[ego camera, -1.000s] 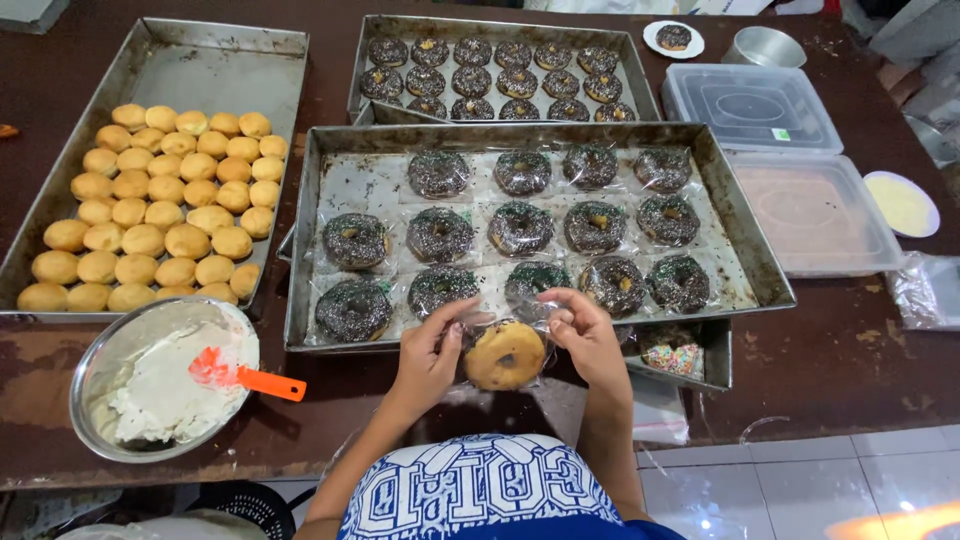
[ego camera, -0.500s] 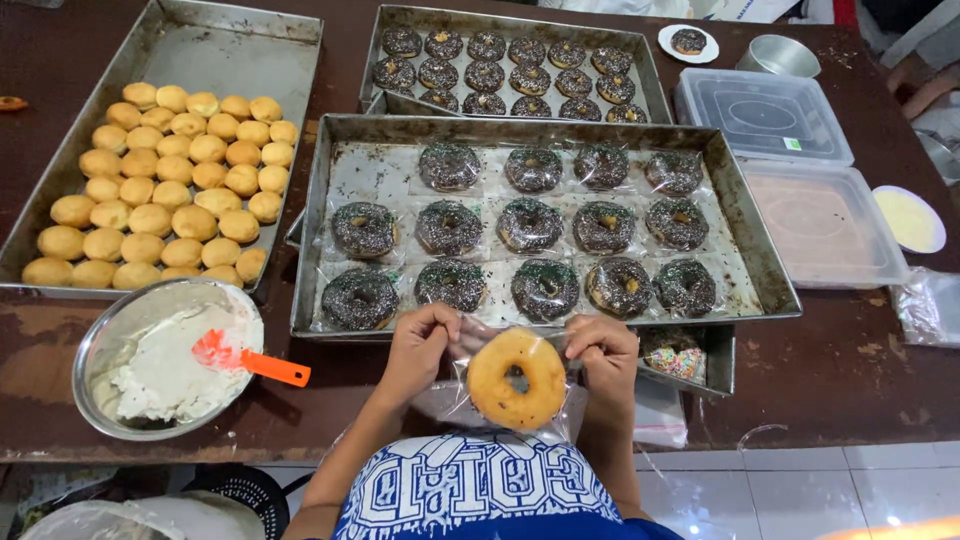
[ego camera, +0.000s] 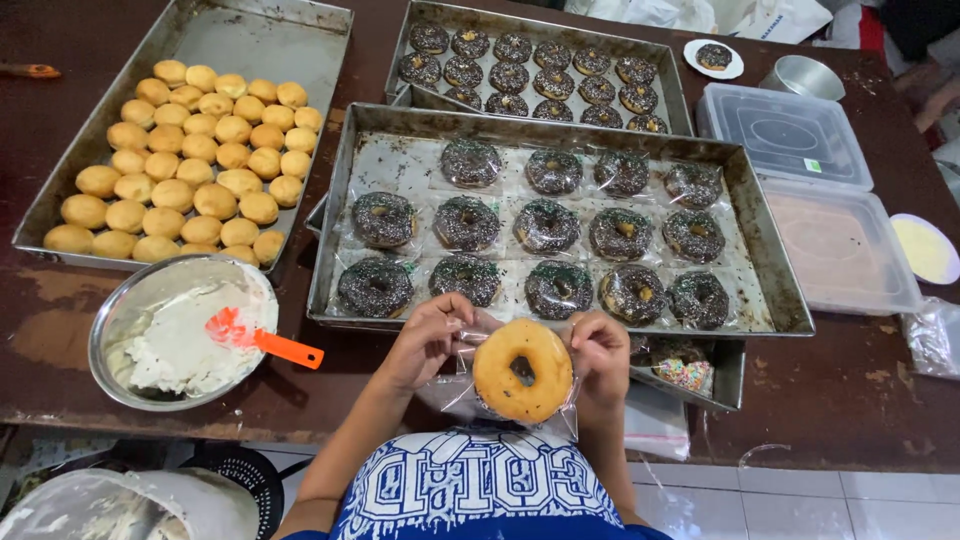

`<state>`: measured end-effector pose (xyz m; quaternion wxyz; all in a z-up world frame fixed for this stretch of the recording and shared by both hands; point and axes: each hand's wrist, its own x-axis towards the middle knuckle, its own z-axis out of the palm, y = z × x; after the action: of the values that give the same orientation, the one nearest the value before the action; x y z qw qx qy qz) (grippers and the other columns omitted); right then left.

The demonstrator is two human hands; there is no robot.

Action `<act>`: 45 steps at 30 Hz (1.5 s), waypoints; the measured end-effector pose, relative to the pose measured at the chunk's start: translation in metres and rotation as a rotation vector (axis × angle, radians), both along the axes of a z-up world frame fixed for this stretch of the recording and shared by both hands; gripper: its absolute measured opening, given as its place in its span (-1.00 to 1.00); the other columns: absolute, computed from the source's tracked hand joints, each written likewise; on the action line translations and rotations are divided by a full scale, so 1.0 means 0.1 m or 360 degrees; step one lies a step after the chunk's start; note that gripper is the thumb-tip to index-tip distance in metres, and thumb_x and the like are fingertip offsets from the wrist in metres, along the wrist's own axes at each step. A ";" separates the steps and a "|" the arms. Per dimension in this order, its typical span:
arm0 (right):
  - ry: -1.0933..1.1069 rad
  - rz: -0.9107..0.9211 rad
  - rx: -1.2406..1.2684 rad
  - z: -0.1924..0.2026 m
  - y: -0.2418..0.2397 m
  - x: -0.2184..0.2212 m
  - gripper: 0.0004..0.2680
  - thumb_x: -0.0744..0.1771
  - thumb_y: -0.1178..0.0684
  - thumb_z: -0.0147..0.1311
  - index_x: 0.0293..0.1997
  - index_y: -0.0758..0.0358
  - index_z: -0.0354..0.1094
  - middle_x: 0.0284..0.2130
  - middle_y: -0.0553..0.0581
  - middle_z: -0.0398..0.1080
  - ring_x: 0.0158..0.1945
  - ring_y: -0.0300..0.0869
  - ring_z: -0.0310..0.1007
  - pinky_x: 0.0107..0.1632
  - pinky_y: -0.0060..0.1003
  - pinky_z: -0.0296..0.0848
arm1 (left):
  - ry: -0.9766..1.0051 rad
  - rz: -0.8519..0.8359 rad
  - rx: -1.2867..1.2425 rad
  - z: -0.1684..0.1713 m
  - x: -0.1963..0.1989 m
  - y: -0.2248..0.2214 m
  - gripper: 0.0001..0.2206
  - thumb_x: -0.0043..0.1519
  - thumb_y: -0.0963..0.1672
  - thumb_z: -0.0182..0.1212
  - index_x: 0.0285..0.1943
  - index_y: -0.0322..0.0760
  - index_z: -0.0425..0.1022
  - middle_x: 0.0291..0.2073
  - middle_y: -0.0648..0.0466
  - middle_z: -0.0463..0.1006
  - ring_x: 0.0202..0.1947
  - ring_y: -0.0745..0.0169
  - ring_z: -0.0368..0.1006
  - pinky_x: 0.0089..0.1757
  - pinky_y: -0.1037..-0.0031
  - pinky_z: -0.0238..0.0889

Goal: The person places chocolate-frosted and plain donuts into individual plastic sleeves by hand, sometimes using a small plastic square to assist in sliding them in, and arranges them in metal trays.

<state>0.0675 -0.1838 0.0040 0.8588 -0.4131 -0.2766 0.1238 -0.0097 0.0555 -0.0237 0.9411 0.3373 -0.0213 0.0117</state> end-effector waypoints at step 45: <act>-0.1661 -0.0065 -0.1743 -0.22 2.39 2.46 -0.91 0.22 0.14 0.26 -0.28 0.24 0.55 -0.28 0.19 0.53 -0.25 0.00 0.56 -0.15 -0.15 0.53 | -0.0500 0.0424 0.4326 -0.39 1.82 2.60 -0.86 0.14 -0.18 0.20 -0.21 -0.14 0.65 -0.15 0.02 0.58 0.05 0.05 0.45 0.03 0.22 0.25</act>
<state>0.3140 0.0547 -0.0179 0.2906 -0.7907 -0.5385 0.0160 0.1722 0.3157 -0.0630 -0.1472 0.9791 -0.0889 0.1089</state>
